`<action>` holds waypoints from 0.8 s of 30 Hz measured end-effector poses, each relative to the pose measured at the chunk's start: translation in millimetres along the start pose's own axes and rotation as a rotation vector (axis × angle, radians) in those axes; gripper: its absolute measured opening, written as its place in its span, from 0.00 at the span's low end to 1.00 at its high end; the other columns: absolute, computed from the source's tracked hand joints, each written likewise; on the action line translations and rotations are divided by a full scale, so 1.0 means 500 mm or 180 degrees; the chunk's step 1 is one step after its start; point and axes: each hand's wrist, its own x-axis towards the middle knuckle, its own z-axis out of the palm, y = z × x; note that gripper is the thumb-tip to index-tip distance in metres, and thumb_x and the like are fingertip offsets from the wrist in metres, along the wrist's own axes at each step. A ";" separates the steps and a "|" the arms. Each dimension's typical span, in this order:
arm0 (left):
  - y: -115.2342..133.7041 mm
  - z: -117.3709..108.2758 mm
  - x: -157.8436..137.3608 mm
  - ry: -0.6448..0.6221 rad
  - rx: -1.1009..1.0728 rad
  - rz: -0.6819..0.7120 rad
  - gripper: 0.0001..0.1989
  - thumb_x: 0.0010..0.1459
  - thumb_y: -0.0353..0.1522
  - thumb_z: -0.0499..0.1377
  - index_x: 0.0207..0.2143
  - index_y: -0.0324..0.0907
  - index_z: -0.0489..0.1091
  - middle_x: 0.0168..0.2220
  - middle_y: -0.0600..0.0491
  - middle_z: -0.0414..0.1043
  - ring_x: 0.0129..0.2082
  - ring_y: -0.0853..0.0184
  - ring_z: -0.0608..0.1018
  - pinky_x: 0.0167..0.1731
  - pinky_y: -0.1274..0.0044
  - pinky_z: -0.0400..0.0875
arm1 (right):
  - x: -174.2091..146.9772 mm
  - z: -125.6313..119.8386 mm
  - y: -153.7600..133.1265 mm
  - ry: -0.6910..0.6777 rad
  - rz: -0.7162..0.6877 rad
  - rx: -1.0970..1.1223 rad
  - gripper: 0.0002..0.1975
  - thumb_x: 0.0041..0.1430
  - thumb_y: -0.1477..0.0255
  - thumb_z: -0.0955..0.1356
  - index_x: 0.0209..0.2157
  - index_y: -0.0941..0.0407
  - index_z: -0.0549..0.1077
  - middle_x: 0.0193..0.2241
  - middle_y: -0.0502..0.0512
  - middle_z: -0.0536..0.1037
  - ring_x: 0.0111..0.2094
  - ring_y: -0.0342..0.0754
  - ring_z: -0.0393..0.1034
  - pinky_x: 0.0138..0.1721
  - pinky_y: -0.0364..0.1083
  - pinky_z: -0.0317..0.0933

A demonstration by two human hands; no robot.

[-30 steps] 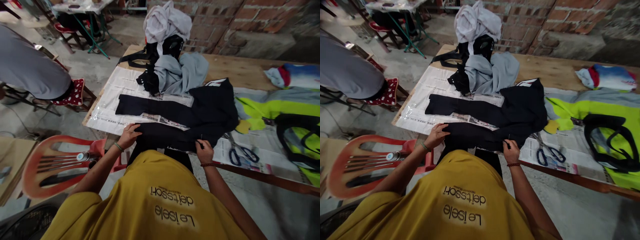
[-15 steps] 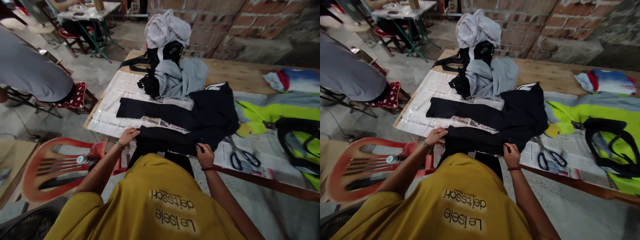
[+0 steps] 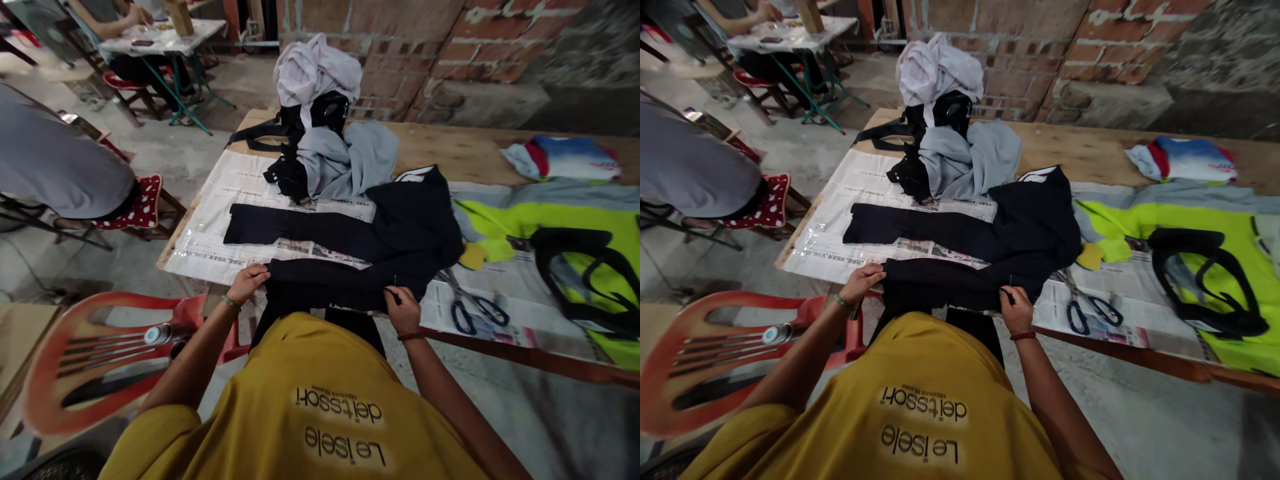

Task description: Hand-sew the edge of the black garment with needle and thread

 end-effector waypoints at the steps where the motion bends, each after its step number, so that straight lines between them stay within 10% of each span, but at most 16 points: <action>1: -0.001 -0.001 0.000 -0.0006 0.0005 0.0007 0.14 0.45 0.42 0.63 0.27 0.39 0.74 0.32 0.50 0.71 0.36 0.66 0.73 0.39 0.74 0.68 | 0.000 -0.001 -0.001 0.0008 -0.0003 0.0009 0.09 0.56 0.67 0.64 0.31 0.56 0.74 0.29 0.54 0.74 0.33 0.47 0.69 0.37 0.47 0.64; 24: 0.010 0.013 0.006 0.0183 0.0220 -0.0315 0.08 0.39 0.36 0.60 0.21 0.40 0.71 0.34 0.51 0.71 0.37 0.64 0.72 0.42 0.74 0.67 | 0.029 -0.016 0.007 -0.0522 0.0920 0.0624 0.11 0.50 0.63 0.65 0.27 0.55 0.74 0.29 0.53 0.74 0.34 0.47 0.68 0.39 0.47 0.61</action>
